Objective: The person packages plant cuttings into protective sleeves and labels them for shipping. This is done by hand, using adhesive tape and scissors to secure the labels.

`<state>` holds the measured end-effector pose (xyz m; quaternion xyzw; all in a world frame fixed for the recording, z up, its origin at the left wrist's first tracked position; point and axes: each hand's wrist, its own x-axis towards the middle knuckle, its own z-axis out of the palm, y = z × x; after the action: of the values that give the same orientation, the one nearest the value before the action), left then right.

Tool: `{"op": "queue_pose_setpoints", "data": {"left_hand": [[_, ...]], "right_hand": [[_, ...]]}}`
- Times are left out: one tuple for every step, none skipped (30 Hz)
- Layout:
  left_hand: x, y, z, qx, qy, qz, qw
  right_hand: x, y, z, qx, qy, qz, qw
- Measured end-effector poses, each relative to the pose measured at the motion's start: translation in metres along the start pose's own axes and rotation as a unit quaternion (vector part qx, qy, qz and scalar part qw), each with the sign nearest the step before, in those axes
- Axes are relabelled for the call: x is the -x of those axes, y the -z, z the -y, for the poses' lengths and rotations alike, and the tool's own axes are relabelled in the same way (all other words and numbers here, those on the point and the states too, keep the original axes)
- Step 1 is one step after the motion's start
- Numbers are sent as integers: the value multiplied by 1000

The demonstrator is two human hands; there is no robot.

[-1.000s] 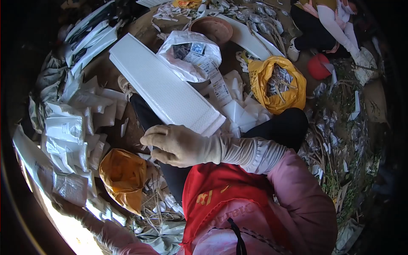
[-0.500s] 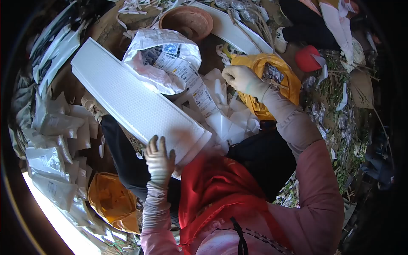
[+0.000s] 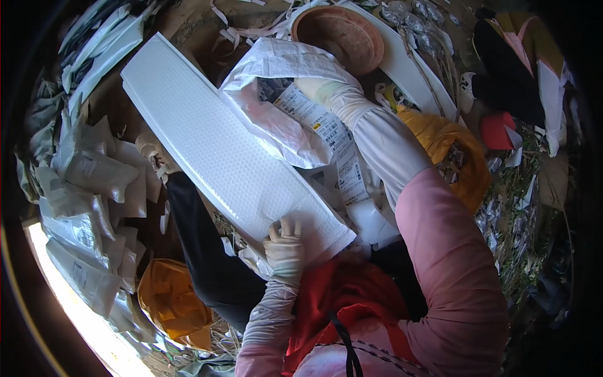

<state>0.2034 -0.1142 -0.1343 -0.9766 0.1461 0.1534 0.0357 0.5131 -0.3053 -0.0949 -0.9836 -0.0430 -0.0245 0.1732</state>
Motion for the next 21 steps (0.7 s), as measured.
{"op": "queue_pose_setpoints", "data": {"left_hand": [[-1,1,-1,-6,3,-5,1000],[-1,2,-2,-12,4,-11,1000],[-2,0,-2,-31,8,-35,999],[-2,-1,-2,-22,12,-39,999],[-1,0,-2,13,12,-32,999],[-1,3,0,48,9,-25,999],[-1,8,-2,53,17,-24,998],[1,10,-1,58,27,-21,998],[4,5,2,58,23,-41,997],[7,-6,5,37,34,-61,997],[6,-7,6,24,49,-43,998],[6,-8,8,9,68,-24,997],[6,-7,10,17,64,-18,998],[7,-5,11,25,62,-12,998],[7,-4,12,48,57,-22,997],[6,-2,12,49,51,-19,997],[6,0,12,49,48,-16,998],[6,2,12,49,48,-14,998],[7,2,13,33,36,-10,999],[9,3,13,23,38,0,999],[10,4,12,14,41,10,999]], "right_hand": [[3,8,-2,54,27,86,994],[16,9,-5,72,83,103,989],[32,13,-11,90,135,119,980],[53,22,-16,109,181,134,968],[80,34,-25,19,186,144,972],[110,52,-29,-68,187,147,969],[142,77,-32,-57,171,208,961],[170,101,-39,-50,154,269,950],[191,121,-57,-28,132,286,949],[213,142,-76,-9,114,304,946],[236,160,-94,8,100,322,941],[252,166,-129,-9,5,342,940],[264,171,-165,8,-35,329,944],[270,179,-194,14,-97,325,941],[282,171,-234,50,-160,253,953],[284,179,-253,93,-217,255,938],[288,175,-276,119,-268,250,923],[295,164,-296,126,-303,227,917],[301,147,-318,131,-335,205,910],[305,127,-339,136,-366,182,902],[308,106,-360,141,-396,161,893]]}}
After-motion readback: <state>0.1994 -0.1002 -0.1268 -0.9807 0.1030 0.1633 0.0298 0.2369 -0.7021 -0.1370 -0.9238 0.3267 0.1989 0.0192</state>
